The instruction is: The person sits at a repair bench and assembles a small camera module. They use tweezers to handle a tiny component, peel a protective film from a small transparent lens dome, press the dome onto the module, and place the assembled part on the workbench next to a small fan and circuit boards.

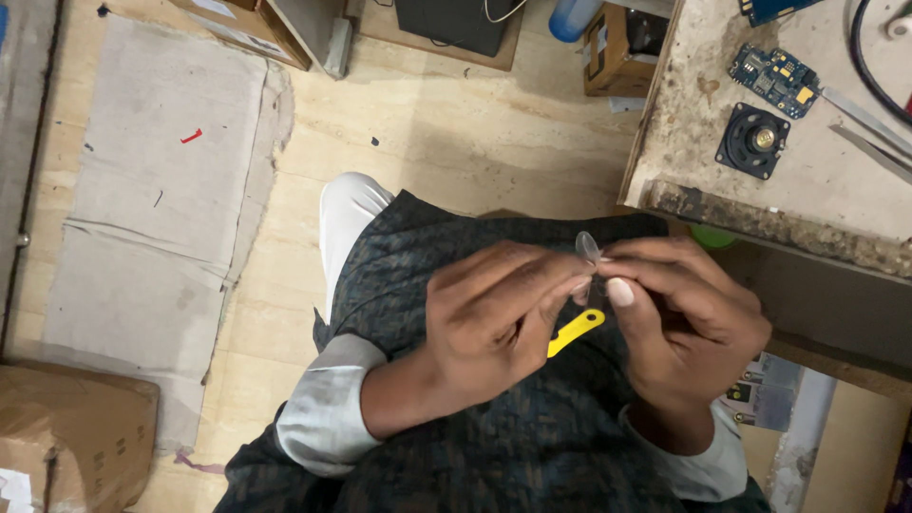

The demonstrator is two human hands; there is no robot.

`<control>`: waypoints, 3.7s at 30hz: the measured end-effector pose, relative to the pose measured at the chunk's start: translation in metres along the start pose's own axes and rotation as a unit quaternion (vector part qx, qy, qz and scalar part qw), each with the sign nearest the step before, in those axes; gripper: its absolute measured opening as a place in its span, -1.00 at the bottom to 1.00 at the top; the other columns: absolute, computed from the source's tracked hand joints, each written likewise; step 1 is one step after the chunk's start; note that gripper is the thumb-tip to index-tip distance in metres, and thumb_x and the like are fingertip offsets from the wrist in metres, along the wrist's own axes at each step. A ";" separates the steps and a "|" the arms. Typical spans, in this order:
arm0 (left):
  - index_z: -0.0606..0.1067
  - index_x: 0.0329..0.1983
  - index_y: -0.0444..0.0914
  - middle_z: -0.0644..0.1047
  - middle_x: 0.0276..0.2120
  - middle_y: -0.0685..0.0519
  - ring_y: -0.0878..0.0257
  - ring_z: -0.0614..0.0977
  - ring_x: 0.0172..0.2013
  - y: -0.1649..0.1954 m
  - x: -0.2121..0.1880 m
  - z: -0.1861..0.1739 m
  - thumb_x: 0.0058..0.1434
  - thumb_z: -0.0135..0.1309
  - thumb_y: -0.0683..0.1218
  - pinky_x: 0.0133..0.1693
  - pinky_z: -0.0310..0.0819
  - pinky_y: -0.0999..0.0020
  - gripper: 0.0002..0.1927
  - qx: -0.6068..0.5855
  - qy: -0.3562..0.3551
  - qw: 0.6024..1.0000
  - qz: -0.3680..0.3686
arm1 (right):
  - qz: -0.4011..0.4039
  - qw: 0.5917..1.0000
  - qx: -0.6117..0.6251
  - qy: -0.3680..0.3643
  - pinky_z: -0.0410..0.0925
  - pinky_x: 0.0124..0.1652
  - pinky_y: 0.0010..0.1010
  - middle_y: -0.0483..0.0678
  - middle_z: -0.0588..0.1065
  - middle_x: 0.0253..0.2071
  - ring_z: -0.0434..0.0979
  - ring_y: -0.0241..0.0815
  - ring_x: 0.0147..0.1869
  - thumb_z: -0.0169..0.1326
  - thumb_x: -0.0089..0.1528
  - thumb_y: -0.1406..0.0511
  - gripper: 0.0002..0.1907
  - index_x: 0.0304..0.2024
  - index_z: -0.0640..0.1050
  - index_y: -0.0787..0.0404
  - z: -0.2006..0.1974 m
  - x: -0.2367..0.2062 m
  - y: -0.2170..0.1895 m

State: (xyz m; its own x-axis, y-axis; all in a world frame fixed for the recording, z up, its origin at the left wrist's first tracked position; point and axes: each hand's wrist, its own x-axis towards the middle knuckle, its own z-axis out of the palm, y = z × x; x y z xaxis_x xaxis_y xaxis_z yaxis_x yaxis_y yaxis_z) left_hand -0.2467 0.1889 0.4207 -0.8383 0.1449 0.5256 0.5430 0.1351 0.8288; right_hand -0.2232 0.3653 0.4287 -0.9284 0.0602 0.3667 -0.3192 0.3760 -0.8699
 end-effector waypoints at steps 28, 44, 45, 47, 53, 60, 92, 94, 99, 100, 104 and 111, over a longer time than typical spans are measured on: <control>0.55 -0.01 -0.36 0.62 -0.17 -0.06 0.08 0.71 -0.19 0.005 -0.002 0.000 0.23 0.26 -0.36 -0.20 0.63 0.33 -0.72 0.048 -0.013 0.998 0.046 | 0.004 1.000 0.001 -0.020 0.24 -0.37 -0.68 0.03 0.60 -0.25 0.52 -0.40 -0.32 0.32 0.21 0.48 -0.87 -0.21 0.64 0.37 -0.008 0.004 0.003; 0.55 0.00 -0.36 0.62 -0.15 -0.06 0.08 0.72 -0.21 0.005 -0.004 0.002 0.22 0.19 -0.38 -0.18 0.65 0.33 -0.71 0.054 -0.009 0.998 0.039 | 0.000 1.000 -0.013 0.018 0.23 -0.44 -0.69 0.05 0.58 -0.27 0.48 -0.40 -0.38 0.33 0.18 0.49 -0.86 -0.24 0.63 0.40 -0.001 0.001 0.007; 0.55 0.00 -0.36 0.63 -0.15 -0.07 0.08 0.72 -0.20 0.005 -0.003 0.001 0.22 0.20 -0.38 -0.19 0.65 0.34 -0.72 0.054 -0.010 0.998 0.037 | 0.000 1.000 -0.010 0.005 0.25 -0.42 -0.68 0.05 0.59 -0.27 0.50 -0.39 -0.37 0.33 0.18 0.49 -0.86 -0.23 0.63 0.40 -0.003 0.002 0.007; 0.55 0.01 -0.37 0.63 -0.15 -0.07 0.07 0.72 -0.19 0.005 -0.003 0.001 0.22 0.20 -0.37 -0.20 0.65 0.34 -0.72 0.051 -0.011 0.998 0.032 | -0.001 1.000 -0.002 -0.017 0.27 -0.37 -0.66 0.06 0.60 -0.27 0.52 -0.37 -0.33 0.32 0.19 0.50 -0.86 -0.21 0.64 0.40 -0.007 0.004 0.006; 0.55 -0.02 -0.35 0.62 -0.17 -0.05 0.07 0.71 -0.21 0.004 -0.003 0.002 0.21 0.18 -0.38 -0.21 0.64 0.33 -0.72 0.049 -0.006 0.998 0.039 | -0.002 1.000 0.001 -0.009 0.28 -0.35 -0.67 0.06 0.59 -0.27 0.53 -0.37 -0.30 0.32 0.21 0.50 -0.86 -0.20 0.63 0.40 -0.005 0.000 0.006; 0.53 -0.02 -0.36 0.61 -0.19 -0.05 0.07 0.69 -0.26 0.005 -0.002 0.003 0.19 0.17 -0.40 -0.24 0.61 0.31 -0.71 0.055 -0.001 0.997 0.052 | -0.018 1.000 -0.013 0.014 0.27 -0.40 -0.69 0.07 0.58 -0.30 0.52 -0.37 -0.33 0.31 0.22 0.49 -0.87 -0.22 0.61 0.41 0.001 -0.002 0.008; 0.54 0.00 -0.41 0.60 -0.20 -0.08 0.05 0.67 -0.27 0.005 -0.004 0.002 0.17 0.16 -0.41 -0.27 0.59 0.30 -0.69 0.067 -0.010 0.996 0.062 | 0.021 1.000 0.012 -0.008 0.27 -0.37 -0.71 0.03 0.58 -0.28 0.49 -0.43 -0.34 0.31 0.21 0.50 -0.90 -0.26 0.62 0.41 -0.004 -0.003 0.012; 0.54 0.00 -0.42 0.59 -0.21 -0.09 0.05 0.66 -0.29 0.005 -0.005 0.004 0.12 0.14 -0.43 -0.28 0.59 0.29 -0.65 0.067 -0.003 0.995 0.069 | 0.014 1.000 0.019 -0.004 0.28 -0.36 -0.70 0.03 0.57 -0.28 0.49 -0.43 -0.33 0.31 0.22 0.50 -0.90 -0.27 0.61 0.41 -0.003 -0.003 0.013; 0.52 0.01 -0.40 0.59 -0.18 -0.08 0.04 0.67 -0.25 0.003 -0.006 0.005 0.14 0.16 -0.42 -0.25 0.59 0.28 -0.65 0.075 -0.009 0.995 0.071 | 0.013 0.999 0.043 0.022 0.25 -0.40 -0.72 0.03 0.57 -0.29 0.47 -0.45 -0.37 0.30 0.22 0.49 -0.88 -0.23 0.60 0.40 0.001 -0.007 0.017; 0.52 0.01 -0.40 0.59 -0.19 -0.08 0.04 0.67 -0.25 0.003 -0.007 0.005 0.14 0.16 -0.42 -0.26 0.58 0.29 -0.65 0.075 -0.007 0.995 0.069 | 0.014 0.999 0.039 0.022 0.24 -0.41 -0.72 0.04 0.57 -0.30 0.46 -0.45 -0.38 0.30 0.22 0.49 -0.88 -0.23 0.61 0.41 0.001 -0.007 0.018; 0.52 0.00 -0.41 0.60 -0.20 -0.08 0.06 0.67 -0.26 0.002 -0.007 0.005 0.12 0.15 -0.42 -0.26 0.60 0.30 -0.64 0.061 -0.010 0.996 0.062 | 0.009 0.999 0.043 0.019 0.24 -0.41 -0.72 0.05 0.57 -0.31 0.46 -0.44 -0.38 0.30 0.24 0.48 -0.90 -0.27 0.61 0.43 0.001 -0.009 0.020; 0.53 0.06 -0.37 0.62 -0.18 -0.04 0.15 0.71 -0.27 0.004 -0.006 0.004 0.23 0.14 -0.41 -0.23 0.63 0.38 -0.67 0.032 -0.012 0.999 0.029 | 0.007 0.997 0.080 0.002 0.35 -0.34 -0.68 0.07 0.58 -0.26 0.54 -0.39 -0.31 0.26 0.25 0.49 -0.92 -0.23 0.60 0.42 0.000 -0.006 0.023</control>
State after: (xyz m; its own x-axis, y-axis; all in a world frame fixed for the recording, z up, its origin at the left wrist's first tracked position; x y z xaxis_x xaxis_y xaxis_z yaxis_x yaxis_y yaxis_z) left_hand -0.2392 0.1929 0.4202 -0.8041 0.1778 0.5672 0.5935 0.1875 0.7827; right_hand -0.2253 0.3737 0.4069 -0.9324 0.0688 0.3547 -0.3324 0.2220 -0.9167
